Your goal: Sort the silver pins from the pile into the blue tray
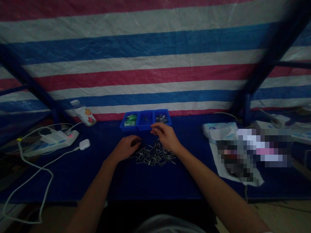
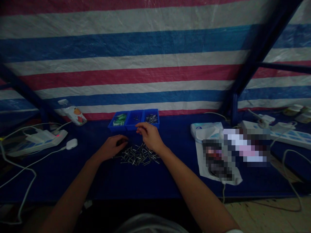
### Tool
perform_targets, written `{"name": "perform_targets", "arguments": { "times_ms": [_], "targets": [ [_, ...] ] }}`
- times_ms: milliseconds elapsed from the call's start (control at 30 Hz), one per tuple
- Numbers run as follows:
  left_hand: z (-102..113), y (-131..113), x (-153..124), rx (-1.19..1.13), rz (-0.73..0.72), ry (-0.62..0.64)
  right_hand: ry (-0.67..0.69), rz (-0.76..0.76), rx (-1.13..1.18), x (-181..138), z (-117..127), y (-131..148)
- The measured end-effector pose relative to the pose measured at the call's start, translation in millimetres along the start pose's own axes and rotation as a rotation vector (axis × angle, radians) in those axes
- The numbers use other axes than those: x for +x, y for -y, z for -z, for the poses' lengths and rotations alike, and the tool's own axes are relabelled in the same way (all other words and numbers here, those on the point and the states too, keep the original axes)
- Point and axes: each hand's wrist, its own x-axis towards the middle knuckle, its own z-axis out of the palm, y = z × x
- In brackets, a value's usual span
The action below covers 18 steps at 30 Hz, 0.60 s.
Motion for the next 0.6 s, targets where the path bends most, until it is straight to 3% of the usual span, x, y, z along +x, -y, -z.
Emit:
{"name": "perform_targets", "arguments": {
  "times_ms": [133,267,400,600],
  "targets": [
    [-0.7,1.0,0.3,-0.006,-0.003,0.005,-0.203,-0.153,0.295,8.5,10.2,2.0],
    [-0.8,1.3,-0.1,-0.017,0.004,0.007,-0.337,-0.315,0.341,12.1,19.1,1.2],
    [0.0,1.1,-0.3,-0.004,-0.006,0.002,-0.363,-0.44,0.328,9.4,19.1,-8.4],
    [0.3,1.8,-0.5,-0.006,-0.011,0.001,-0.378,-0.495,0.315,18.3,20.1,-13.4]
  ]
}}
